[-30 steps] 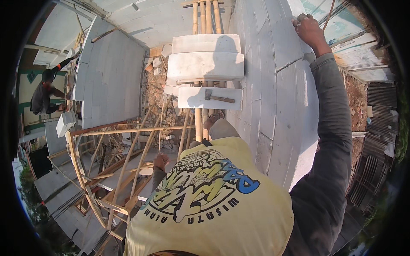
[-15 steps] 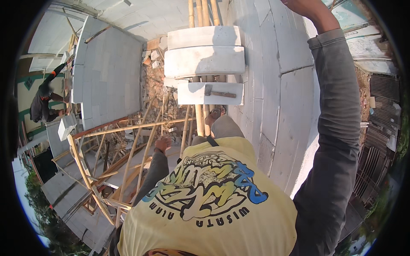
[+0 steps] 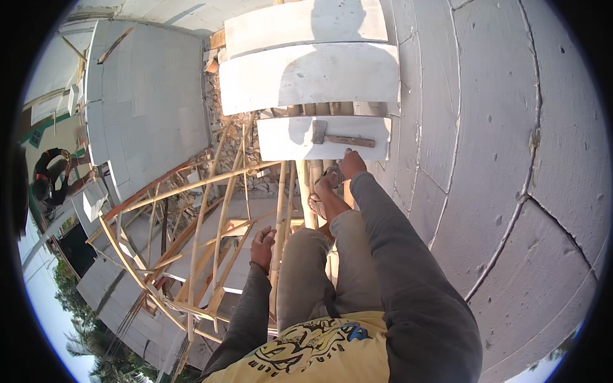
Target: The person applies mortar with a trowel, positions lightweight concrete blocks on a wall, and uses a hammer to tap them into place. They also use a saw to cut a block and a tape measure to check the alignment of the wall.
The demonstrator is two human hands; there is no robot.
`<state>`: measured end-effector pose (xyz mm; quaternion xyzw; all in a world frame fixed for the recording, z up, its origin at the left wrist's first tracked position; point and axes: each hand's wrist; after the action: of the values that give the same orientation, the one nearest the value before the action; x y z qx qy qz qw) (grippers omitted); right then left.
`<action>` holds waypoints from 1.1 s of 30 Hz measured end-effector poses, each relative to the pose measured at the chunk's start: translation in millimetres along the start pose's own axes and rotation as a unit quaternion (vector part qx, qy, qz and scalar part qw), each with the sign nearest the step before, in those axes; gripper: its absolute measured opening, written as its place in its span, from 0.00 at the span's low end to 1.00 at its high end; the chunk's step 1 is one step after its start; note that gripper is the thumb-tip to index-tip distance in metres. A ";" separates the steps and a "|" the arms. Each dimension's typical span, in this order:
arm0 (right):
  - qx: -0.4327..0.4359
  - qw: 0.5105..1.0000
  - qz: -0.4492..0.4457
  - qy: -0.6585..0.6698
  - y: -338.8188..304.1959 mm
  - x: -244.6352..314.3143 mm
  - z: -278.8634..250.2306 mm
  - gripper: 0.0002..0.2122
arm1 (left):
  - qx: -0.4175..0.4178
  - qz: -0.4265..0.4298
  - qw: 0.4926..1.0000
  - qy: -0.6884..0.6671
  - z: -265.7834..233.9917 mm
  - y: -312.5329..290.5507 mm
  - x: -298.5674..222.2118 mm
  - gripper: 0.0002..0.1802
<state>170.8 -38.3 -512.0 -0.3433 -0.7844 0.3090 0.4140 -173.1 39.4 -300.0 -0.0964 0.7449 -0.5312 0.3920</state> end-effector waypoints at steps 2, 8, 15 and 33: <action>-0.111 0.991 0.023 -0.076 45.5 -19.7 36.7 0.24 | 0.013 -0.014 1.000 -0.011 9.0 38.2 15.7 0.24; -0.175 0.957 -0.094 -0.209 111.0 -48.6 79.3 0.22 | -0.057 0.003 0.997 -0.051 -23.2 171.5 38.3 0.27; -0.078 0.969 -0.077 -0.223 133.3 -74.2 67.9 0.16 | -0.201 0.234 0.936 -0.166 -74.7 385.0 -169.4 0.45; -0.398 0.888 -0.217 0.071 38.1 20.4 -120.1 0.08 | -0.055 0.278 0.893 -0.350 -61.1 374.1 -63.6 0.29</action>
<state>276.5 23.8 -476.4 -0.3214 -0.8650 -0.1521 0.3540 -70.1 274.8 -585.9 -0.0867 0.5841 -0.2905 0.7529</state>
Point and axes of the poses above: each hand's wrist, its own y-axis towards the middle knuckle, its own z-axis out of the palm, x = y × z, and after that the axes turned 14 degrees about x, right-handed
